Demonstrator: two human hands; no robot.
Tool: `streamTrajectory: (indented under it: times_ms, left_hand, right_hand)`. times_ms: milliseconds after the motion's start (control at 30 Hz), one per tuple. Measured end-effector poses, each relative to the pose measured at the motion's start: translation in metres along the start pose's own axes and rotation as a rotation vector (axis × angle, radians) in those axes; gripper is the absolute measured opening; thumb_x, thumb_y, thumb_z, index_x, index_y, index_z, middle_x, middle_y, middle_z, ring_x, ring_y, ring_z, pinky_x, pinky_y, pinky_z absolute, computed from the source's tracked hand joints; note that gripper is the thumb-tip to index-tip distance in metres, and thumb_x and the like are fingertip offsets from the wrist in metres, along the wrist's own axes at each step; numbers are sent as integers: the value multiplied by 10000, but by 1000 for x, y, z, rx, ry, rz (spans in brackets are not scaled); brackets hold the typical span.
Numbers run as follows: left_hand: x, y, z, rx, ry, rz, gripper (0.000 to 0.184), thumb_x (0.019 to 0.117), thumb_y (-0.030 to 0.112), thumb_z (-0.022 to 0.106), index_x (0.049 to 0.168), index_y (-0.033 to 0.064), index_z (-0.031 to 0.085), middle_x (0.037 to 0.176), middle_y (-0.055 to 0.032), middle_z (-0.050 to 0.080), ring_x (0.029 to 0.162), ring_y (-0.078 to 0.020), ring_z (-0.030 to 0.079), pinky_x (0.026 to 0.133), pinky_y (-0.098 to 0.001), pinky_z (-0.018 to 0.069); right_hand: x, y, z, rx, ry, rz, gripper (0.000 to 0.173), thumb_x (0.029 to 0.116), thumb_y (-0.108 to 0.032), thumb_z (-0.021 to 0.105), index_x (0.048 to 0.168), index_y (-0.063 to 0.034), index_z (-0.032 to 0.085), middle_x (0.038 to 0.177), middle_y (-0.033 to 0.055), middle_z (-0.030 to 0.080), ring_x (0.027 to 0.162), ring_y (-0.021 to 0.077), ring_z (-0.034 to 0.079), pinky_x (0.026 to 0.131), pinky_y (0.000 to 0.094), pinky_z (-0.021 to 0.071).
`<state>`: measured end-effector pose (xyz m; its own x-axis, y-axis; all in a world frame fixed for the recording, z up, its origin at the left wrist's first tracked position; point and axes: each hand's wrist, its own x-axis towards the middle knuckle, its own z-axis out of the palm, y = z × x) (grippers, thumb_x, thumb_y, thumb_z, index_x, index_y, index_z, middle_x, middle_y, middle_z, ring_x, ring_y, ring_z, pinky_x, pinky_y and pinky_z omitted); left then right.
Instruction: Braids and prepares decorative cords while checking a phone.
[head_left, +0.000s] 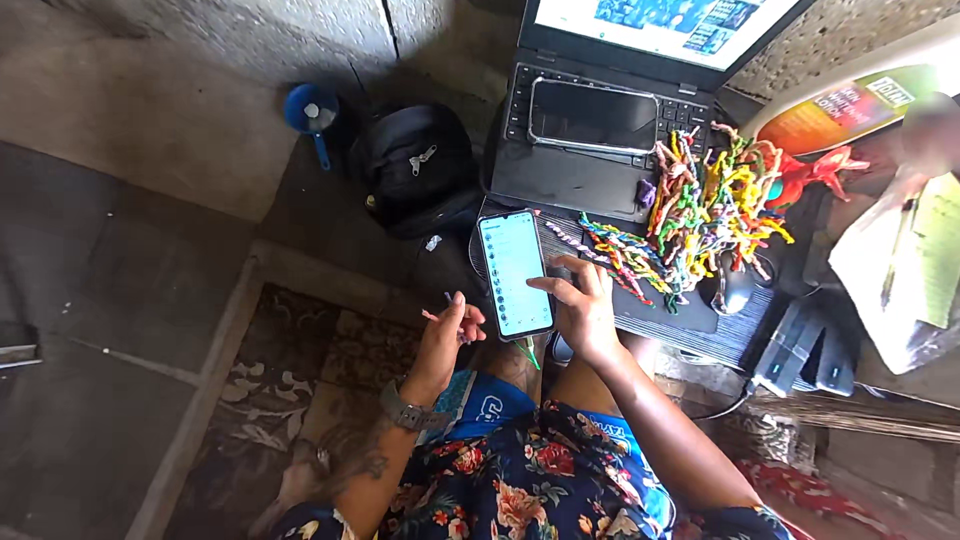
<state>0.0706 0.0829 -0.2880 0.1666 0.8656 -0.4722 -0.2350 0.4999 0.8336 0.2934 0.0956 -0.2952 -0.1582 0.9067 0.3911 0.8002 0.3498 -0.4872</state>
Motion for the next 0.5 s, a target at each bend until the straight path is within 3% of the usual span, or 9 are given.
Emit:
streamTrajectory:
  times_ms: [67,200,333,433,500]
  left_hand:
    - [2,-2,2,-12,3,-2,440,1107,177,263,980,66,669,682,79,599,687,-46,619,764,-232,550]
    - [4,-6,6,-77,32,22,319,1074,75,335,1105,28,649,743,66,627,733,-48,628,792,-235,547]
    - [3,-7,6,-79,48,8,260,1061,48,391,1129,39,641,767,60,633,746,-44,629,781,-224,541]
    - [2,-5,9,-83,49,-25,257,1054,29,413,1208,0,617,909,8,663,795,-55,637,780,-218,542]
    - [1,-4,11,-98,48,-48,280,1043,14,421,1255,-17,601,1008,-29,679,833,-70,645,786,-218,539]
  right_hand:
    - [-1,1,1,-28,-6,-5,381,899,22,543,1019,-229,803,1204,161,667,1080,371,600,887,521,437]
    - [-1,4,0,-26,15,14,391,905,23,538,1097,-208,787,1203,159,665,1076,365,603,871,518,446]
    - [-3,5,2,16,10,26,390,888,41,527,1046,-190,798,1201,168,662,1072,362,600,883,510,444]
    - [-4,7,4,33,28,29,413,895,47,519,1131,-166,781,1200,179,655,1071,359,599,886,501,450]
    - [-6,8,3,74,52,11,385,900,47,516,1093,-149,785,1177,175,656,1071,330,601,912,465,460]
